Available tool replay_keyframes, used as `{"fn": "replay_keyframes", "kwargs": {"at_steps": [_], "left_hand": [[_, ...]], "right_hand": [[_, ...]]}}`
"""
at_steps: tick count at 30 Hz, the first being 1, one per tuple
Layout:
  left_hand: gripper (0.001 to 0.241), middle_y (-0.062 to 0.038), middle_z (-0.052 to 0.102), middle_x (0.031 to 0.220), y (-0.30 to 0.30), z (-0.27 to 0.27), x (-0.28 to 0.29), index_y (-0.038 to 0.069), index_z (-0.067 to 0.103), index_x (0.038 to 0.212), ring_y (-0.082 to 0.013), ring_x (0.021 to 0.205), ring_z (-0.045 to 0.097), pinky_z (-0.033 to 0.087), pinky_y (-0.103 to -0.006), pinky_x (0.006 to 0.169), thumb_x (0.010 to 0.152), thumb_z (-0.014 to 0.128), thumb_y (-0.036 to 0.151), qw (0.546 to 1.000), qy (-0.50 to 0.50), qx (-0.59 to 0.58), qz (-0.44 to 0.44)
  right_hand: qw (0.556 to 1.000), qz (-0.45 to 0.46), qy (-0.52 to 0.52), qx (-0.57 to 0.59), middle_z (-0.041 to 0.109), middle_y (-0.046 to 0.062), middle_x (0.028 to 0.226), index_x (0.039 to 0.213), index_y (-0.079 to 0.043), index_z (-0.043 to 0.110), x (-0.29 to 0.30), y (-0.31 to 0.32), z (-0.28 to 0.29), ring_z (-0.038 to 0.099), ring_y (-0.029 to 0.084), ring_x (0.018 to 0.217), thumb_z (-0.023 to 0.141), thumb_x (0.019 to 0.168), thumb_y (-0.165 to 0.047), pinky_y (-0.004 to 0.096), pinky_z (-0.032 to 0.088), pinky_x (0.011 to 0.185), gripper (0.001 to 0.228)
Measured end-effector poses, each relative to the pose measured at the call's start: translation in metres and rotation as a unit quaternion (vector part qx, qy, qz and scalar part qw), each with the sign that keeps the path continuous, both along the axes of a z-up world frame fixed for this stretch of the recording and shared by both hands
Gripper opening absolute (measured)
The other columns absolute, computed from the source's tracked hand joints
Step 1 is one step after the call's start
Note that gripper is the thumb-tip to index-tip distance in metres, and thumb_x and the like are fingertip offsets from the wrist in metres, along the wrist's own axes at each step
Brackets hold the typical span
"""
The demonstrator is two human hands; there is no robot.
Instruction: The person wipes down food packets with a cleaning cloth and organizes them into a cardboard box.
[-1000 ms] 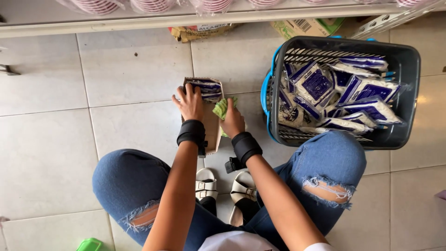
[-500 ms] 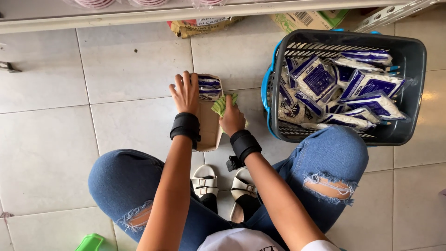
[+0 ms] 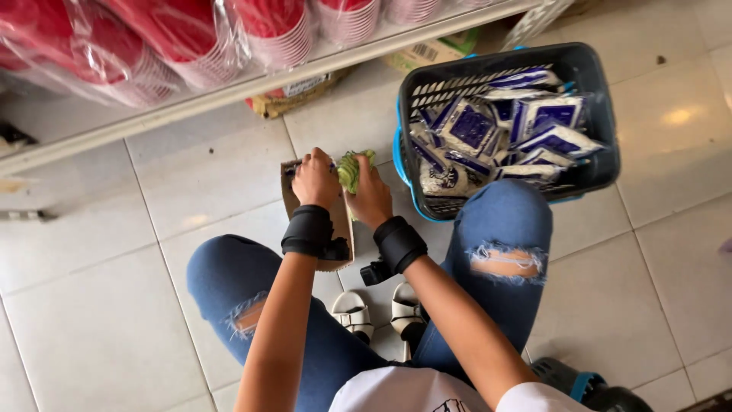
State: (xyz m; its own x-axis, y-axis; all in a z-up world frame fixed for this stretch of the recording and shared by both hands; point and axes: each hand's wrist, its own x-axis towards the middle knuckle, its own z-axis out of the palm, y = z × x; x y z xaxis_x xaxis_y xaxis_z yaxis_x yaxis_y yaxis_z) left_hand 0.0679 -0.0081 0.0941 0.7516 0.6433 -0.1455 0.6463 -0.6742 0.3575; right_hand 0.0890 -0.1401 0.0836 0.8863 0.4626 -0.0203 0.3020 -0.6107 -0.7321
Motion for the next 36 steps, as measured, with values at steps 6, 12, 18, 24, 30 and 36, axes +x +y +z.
{"fn": "replay_keyframes", "kwargs": {"at_steps": [6, 12, 18, 24, 30, 36], "left_hand": [[0.018, -0.016, 0.072, 0.105, -0.038, 0.033, 0.061, 0.012, 0.062, 0.104, -0.0429, 0.096, 0.069, 0.055, -0.0532, 0.081, 0.086, 0.065, 0.014, 0.977, -0.122, -0.151, -0.085], [0.021, -0.02, 0.073, 0.105, -0.097, 0.079, 0.123, 0.013, 0.062, 0.107, -0.0452, 0.099, 0.069, 0.054, -0.0549, 0.085, 0.087, 0.064, 0.018, 0.965, -0.15, -0.176, -0.127], [0.028, -0.021, 0.072, 0.108, -0.154, 0.048, 0.195, 0.012, 0.064, 0.108, -0.0442, 0.104, 0.067, 0.053, -0.0549, 0.088, 0.082, 0.066, 0.022, 0.956, -0.125, -0.186, -0.187], [0.033, -0.024, 0.071, 0.117, -0.182, 0.006, 0.232, 0.006, 0.073, 0.109, -0.043, 0.112, 0.066, 0.053, -0.051, 0.098, 0.082, 0.066, 0.024, 0.965, -0.017, -0.186, -0.184], [0.038, -0.025, 0.073, 0.112, -0.177, -0.028, 0.263, -0.001, 0.076, 0.107, -0.039, 0.103, 0.073, 0.06, -0.0475, 0.082, 0.08, 0.072, 0.025, 0.961, 0.044, -0.243, -0.125], [0.043, -0.027, 0.073, 0.111, -0.147, -0.062, 0.265, -0.01, 0.07, 0.106, -0.0389, 0.093, 0.075, 0.064, -0.0496, 0.061, 0.081, 0.07, 0.025, 0.936, 0.083, -0.341, -0.028]], "right_hand": [[0.998, -0.031, -0.035, 0.046, 0.068, 0.019, 0.119, 0.129, -0.014, 0.047, 0.051, -0.039, 0.079, 0.065, 0.045, 0.111, 0.078, 0.082, -0.012, 0.052, 0.053, 0.085, 0.057], [0.997, -0.056, -0.048, 0.009, 0.071, 0.018, 0.118, 0.13, -0.014, 0.048, 0.106, -0.098, 0.123, 0.066, 0.043, 0.111, 0.08, 0.082, -0.017, 0.05, 0.053, 0.087, 0.058], [0.995, -0.093, -0.043, 0.012, 0.069, 0.02, 0.119, 0.132, -0.014, 0.044, 0.152, -0.168, 0.112, 0.065, 0.044, 0.112, 0.085, 0.08, -0.02, 0.051, 0.052, 0.086, 0.067], [0.994, -0.039, 0.026, 0.096, 0.066, 0.022, 0.119, 0.137, -0.011, 0.036, 0.208, -0.212, 0.04, 0.066, 0.039, 0.11, 0.084, 0.073, -0.014, 0.047, 0.053, 0.088, 0.08], [0.984, -0.013, 0.14, 0.109, 0.068, 0.02, 0.115, 0.14, -0.009, 0.034, 0.262, -0.205, 0.004, 0.07, 0.034, 0.105, 0.08, 0.074, -0.014, 0.044, 0.056, 0.086, 0.081], [0.977, -0.021, 0.185, 0.1, 0.066, 0.028, 0.118, 0.143, -0.001, 0.032, 0.284, -0.179, -0.056, 0.069, 0.039, 0.104, 0.08, 0.076, -0.02, 0.044, 0.056, 0.087, 0.084]]}}
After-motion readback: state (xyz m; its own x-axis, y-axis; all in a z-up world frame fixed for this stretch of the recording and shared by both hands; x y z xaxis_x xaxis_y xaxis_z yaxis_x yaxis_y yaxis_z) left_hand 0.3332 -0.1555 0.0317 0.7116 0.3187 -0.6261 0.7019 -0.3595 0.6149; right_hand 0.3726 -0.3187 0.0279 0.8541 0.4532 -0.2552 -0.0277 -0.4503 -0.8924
